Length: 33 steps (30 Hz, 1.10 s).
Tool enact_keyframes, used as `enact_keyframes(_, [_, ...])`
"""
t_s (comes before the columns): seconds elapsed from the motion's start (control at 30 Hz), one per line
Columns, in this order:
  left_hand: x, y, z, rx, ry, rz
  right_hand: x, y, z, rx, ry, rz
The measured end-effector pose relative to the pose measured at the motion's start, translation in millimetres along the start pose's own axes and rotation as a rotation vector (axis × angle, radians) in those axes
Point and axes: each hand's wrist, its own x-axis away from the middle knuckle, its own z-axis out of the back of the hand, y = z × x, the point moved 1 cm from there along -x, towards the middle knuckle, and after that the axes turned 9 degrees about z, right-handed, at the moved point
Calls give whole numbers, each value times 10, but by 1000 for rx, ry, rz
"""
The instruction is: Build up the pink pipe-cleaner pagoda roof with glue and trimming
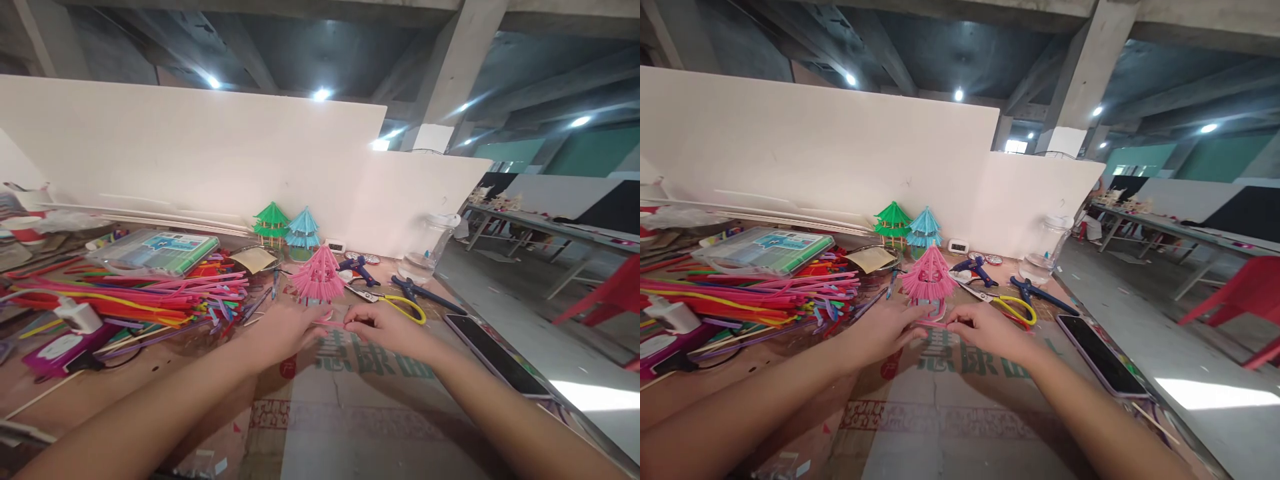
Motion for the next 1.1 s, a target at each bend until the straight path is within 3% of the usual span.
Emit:
enact_keyframes(0.13, [-15,-3,-30,-73,-2,-59,11,-27,90,179,63,87])
enact_keyframes(0.33, [-55,-71,138,-90,-22,46,64,6,328,178,267,63])
enact_keyframes(0.43, [-82,-184,288,-46,41,187,105,-15,405,176,317,48])
enact_keyframes(0.53, [-119,-369,395,64,155,431,134,-39,445,179,337,46])
enact_keyframes(0.6, [-149,-484,399,162,120,524,141,-41,451,180,338,52])
enact_keyframes(0.77, [-205,-626,234,389,60,558,126,-24,410,200,315,70])
enact_keyframes(0.93, [-246,-662,-79,640,-5,513,117,-46,380,205,256,103])
enact_keyframes(1.1, [-253,-694,-356,856,7,545,76,-4,278,211,192,100])
